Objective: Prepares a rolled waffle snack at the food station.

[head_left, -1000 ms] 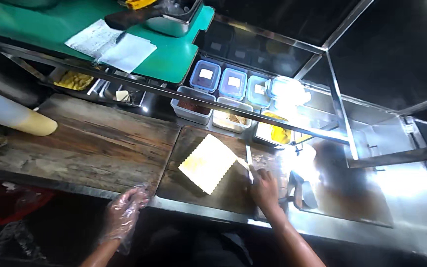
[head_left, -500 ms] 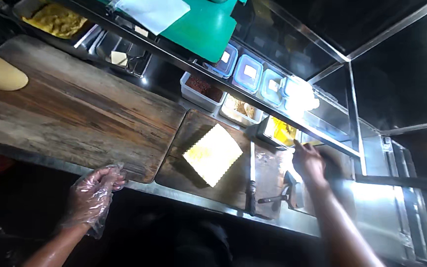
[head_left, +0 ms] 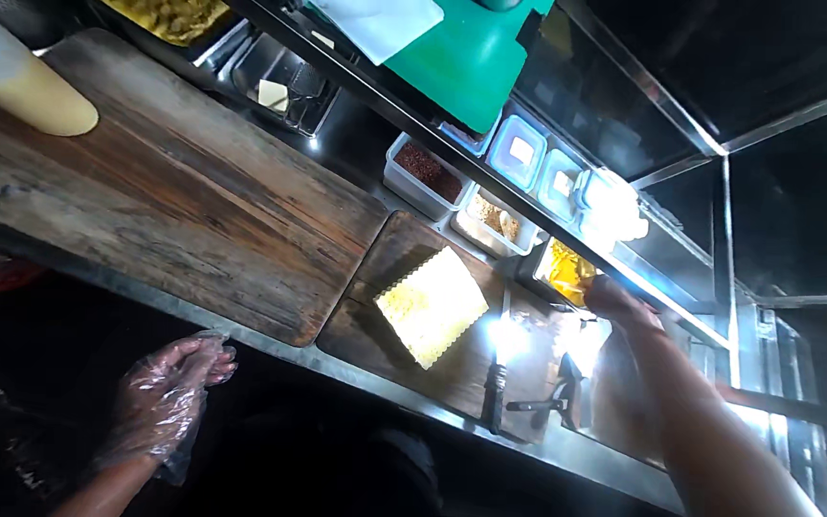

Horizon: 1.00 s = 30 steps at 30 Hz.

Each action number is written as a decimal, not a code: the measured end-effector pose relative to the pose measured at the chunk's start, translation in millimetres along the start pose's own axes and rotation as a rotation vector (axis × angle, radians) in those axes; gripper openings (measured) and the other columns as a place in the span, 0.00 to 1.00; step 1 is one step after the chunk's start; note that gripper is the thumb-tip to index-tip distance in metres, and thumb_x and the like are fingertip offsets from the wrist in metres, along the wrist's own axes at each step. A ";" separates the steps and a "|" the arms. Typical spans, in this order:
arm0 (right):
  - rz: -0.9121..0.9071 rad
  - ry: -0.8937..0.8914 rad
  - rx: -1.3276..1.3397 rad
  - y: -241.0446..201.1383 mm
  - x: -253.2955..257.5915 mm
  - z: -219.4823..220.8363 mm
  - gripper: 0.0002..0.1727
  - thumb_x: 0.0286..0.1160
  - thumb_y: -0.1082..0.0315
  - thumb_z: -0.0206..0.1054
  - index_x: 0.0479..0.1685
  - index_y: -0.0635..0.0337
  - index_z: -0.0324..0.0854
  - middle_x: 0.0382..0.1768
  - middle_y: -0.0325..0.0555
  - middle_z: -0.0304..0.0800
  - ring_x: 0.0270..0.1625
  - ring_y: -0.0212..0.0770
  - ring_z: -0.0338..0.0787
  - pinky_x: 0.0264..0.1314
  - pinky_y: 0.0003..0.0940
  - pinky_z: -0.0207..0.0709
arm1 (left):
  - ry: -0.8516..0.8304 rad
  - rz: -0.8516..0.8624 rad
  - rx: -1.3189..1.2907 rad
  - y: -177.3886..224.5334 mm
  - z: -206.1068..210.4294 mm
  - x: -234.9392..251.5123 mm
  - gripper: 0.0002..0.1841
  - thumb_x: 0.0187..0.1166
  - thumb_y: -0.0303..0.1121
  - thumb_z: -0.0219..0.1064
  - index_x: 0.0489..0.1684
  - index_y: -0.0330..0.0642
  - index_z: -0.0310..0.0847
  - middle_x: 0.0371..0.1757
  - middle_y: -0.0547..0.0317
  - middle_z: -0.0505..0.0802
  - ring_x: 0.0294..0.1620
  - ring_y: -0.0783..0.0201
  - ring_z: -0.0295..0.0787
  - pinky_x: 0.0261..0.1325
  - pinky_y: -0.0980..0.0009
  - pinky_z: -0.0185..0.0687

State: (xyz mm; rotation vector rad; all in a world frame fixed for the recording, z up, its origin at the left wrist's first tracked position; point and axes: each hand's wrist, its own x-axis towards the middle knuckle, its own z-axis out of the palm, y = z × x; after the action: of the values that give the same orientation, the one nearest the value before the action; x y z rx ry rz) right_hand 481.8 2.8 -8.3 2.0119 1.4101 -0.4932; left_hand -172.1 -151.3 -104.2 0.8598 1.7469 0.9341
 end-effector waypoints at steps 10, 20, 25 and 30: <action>-0.008 0.158 0.535 -164.4 -163.6 91.0 0.21 0.89 0.61 0.54 0.74 0.47 0.83 0.56 0.51 0.93 0.56 0.52 0.93 0.62 0.57 0.84 | -0.117 -0.016 0.030 31.9 32.6 51.7 0.14 0.88 0.34 0.62 0.62 0.36 0.83 0.41 0.52 0.95 0.28 0.62 0.93 0.31 0.66 0.92; 0.016 0.312 0.589 -206.6 -189.6 134.2 0.23 0.88 0.64 0.52 0.77 0.46 0.80 0.59 0.55 0.91 0.55 0.57 0.93 0.56 0.60 0.85 | -0.217 0.091 0.045 70.4 42.5 74.7 0.14 0.88 0.30 0.62 0.63 0.33 0.82 0.41 0.52 0.95 0.33 0.64 0.94 0.40 0.68 0.93; -0.125 0.020 1.202 -206.4 -206.0 131.2 0.20 0.90 0.66 0.53 0.72 0.58 0.83 0.40 0.40 0.92 0.33 0.32 0.85 0.40 0.30 0.81 | -0.134 0.094 -0.003 65.7 43.2 53.9 0.13 0.87 0.31 0.63 0.62 0.32 0.82 0.39 0.52 0.95 0.31 0.63 0.94 0.38 0.68 0.93; 0.162 0.239 1.360 -182.4 -169.8 127.6 0.18 0.90 0.67 0.55 0.69 0.57 0.85 0.40 0.46 0.92 0.33 0.38 0.85 0.38 0.36 0.79 | -0.172 0.107 -0.010 52.8 49.2 2.9 0.15 0.84 0.31 0.64 0.60 0.29 0.82 0.38 0.51 0.95 0.32 0.61 0.95 0.38 0.65 0.95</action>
State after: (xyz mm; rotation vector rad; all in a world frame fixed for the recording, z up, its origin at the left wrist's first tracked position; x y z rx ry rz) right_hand 257.1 -159.6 -47.3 3.2610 1.0494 -1.4370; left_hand -119.2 -113.9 -72.1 1.0052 1.5602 0.9103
